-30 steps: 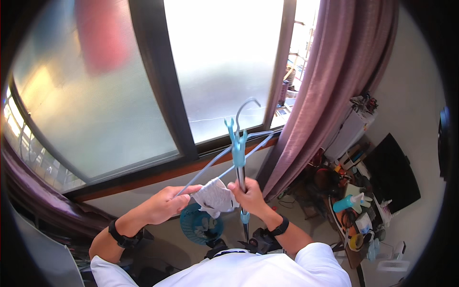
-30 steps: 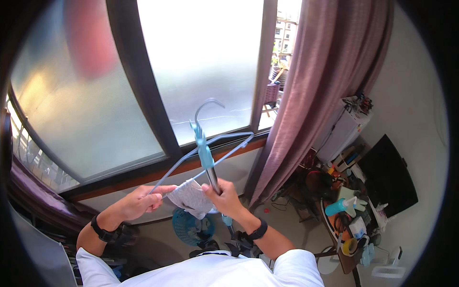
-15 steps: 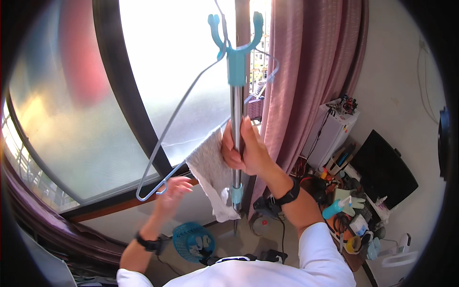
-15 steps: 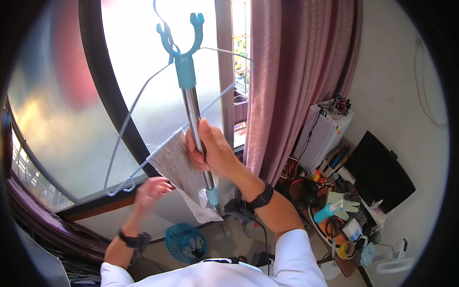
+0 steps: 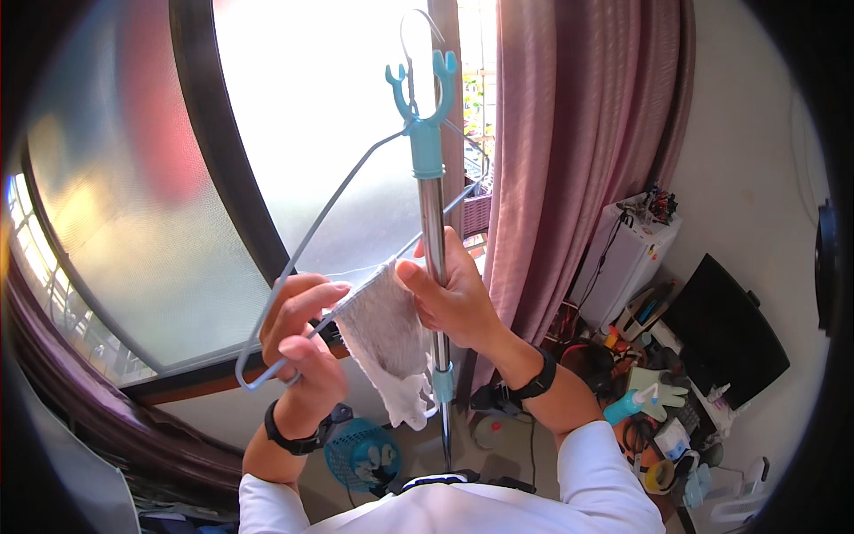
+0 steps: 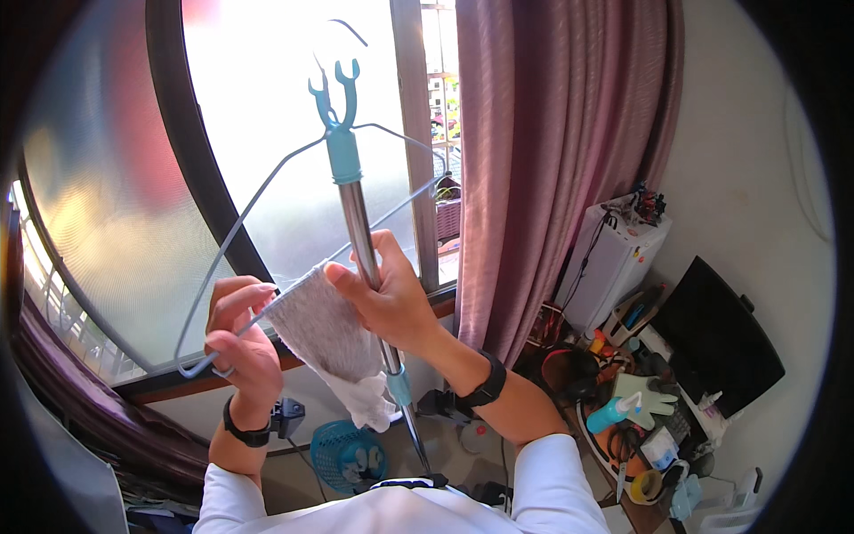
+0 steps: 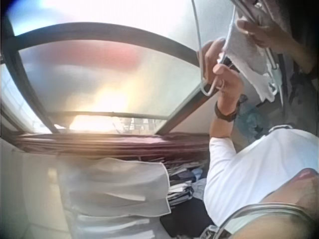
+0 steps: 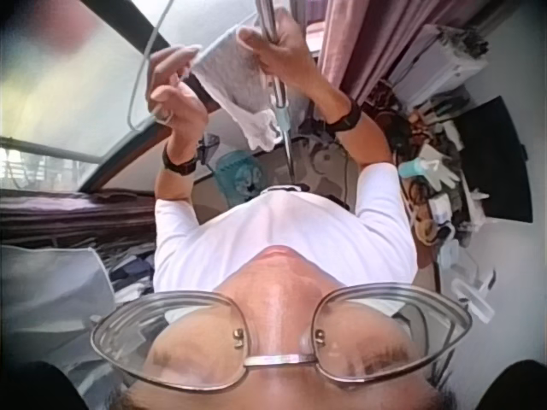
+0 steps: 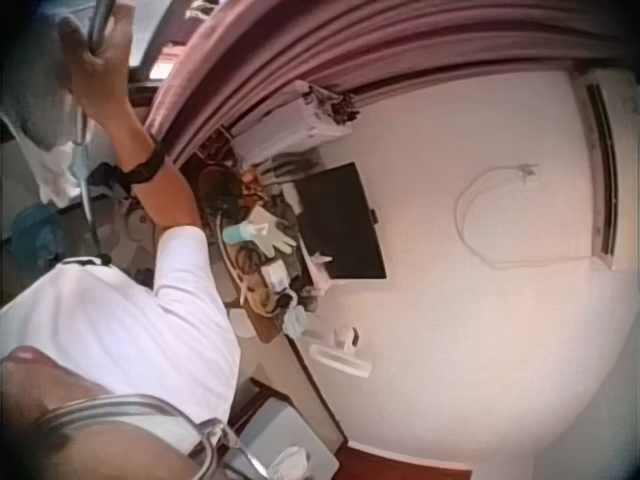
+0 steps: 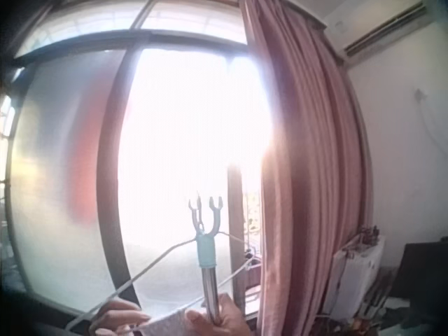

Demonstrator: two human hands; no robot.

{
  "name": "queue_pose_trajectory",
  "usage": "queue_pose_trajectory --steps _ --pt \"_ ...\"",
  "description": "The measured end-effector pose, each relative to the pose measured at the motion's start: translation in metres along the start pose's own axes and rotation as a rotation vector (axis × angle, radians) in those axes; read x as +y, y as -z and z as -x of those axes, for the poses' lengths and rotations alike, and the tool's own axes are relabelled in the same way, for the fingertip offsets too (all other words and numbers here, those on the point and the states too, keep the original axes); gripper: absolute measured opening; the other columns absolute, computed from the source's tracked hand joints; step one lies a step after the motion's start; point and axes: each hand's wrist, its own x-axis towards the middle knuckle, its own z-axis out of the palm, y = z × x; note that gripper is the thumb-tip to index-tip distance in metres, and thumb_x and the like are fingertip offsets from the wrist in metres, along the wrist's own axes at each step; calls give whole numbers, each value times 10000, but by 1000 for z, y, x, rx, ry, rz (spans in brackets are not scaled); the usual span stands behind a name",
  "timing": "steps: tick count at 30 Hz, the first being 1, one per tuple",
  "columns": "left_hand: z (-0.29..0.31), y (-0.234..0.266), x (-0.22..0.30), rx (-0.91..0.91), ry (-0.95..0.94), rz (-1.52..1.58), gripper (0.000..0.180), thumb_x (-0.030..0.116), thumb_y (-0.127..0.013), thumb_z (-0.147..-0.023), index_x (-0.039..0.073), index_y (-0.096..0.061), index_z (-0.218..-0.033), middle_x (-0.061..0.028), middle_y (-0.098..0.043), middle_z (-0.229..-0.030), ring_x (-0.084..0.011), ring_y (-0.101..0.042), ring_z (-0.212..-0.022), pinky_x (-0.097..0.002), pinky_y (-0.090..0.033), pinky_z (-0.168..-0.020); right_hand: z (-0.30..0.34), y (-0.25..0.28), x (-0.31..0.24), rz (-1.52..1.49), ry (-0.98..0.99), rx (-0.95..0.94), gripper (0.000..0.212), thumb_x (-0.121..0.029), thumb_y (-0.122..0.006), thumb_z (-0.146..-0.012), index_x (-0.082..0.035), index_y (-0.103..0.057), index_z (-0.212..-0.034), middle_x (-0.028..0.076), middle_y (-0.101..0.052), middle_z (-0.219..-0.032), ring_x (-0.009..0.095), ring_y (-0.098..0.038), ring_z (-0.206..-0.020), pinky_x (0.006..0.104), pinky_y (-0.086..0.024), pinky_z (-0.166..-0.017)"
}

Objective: Hang washed clothes on a drying rack outside a window.

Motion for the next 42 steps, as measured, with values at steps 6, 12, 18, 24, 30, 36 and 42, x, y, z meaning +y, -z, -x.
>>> queue_pose_trajectory --steps 6,12,18,24,30,36,42 --pt "7 10 5 -176 163 126 544 454 -339 -967 20 -641 -838 -99 -585 -751 -103 -524 -574 -223 -403 -512 11 7 23 50 -113 39 214 -208 -617 -889 -4 -562 -854 -42 -430 -534 19 -360 -392 181 -260 -359" --pt "6 28 2 -173 68 -18 500 431 -388 -962 33 -664 -836 -69 -551 -728 -92 -466 -528 -224 -340 -468 14 15 24 -153 -277 2 172 -177 -629 -878 -21 -558 -883 -41 -418 -538 26 -353 -411 185 -284 -376" --pt "10 38 6 -210 194 173 504 432 -378 -964 28 -654 -843 -93 -595 -738 -99 -524 -545 -210 -377 -469 16 14 23 20 -157 130 267 -252 -680 -835 -15 -557 -817 -32 -458 -555 24 -403 -425 176 -312 -374" --pt "11 51 8 -310 201 281 447 374 -400 -967 2 -636 -892 -145 -641 -817 -202 -661 -720 -271 -542 -619 17 23 12 13 -211 -48 298 -269 -725 -789 -21 -601 -900 -48 -471 -586 13 -406 -484 168 -297 -436" --pt "19 44 4 -384 138 286 396 309 -404 -973 -25 -615 -950 -174 -650 -883 -249 -667 -807 -329 -553 -671 20 14 19 143 -220 -40 277 -244 -752 -761 -63 -555 -835 -64 -432 -618 20 -396 -525 175 -300 -459" --pt "20 56 2 -422 159 346 382 313 -403 -972 -3 -617 -953 -187 -653 -904 -265 -676 -789 -354 -556 -684 25 10 21 39 -346 -36 220 -197 -740 -782 -71 -569 -842 -56 -470 -630 26 -426 -516 170 -316 -440" --pt "24 69 5 -390 187 402 359 310 -423 -965 13 -624 -970 -180 -653 -917 -255 -680 -780 -367 -560 -693 22 14 29 31 -311 8 228 -144 -745 -769 -46 -556 -850 -43 -472 -621 38 -444 -519 182 -340 -432"
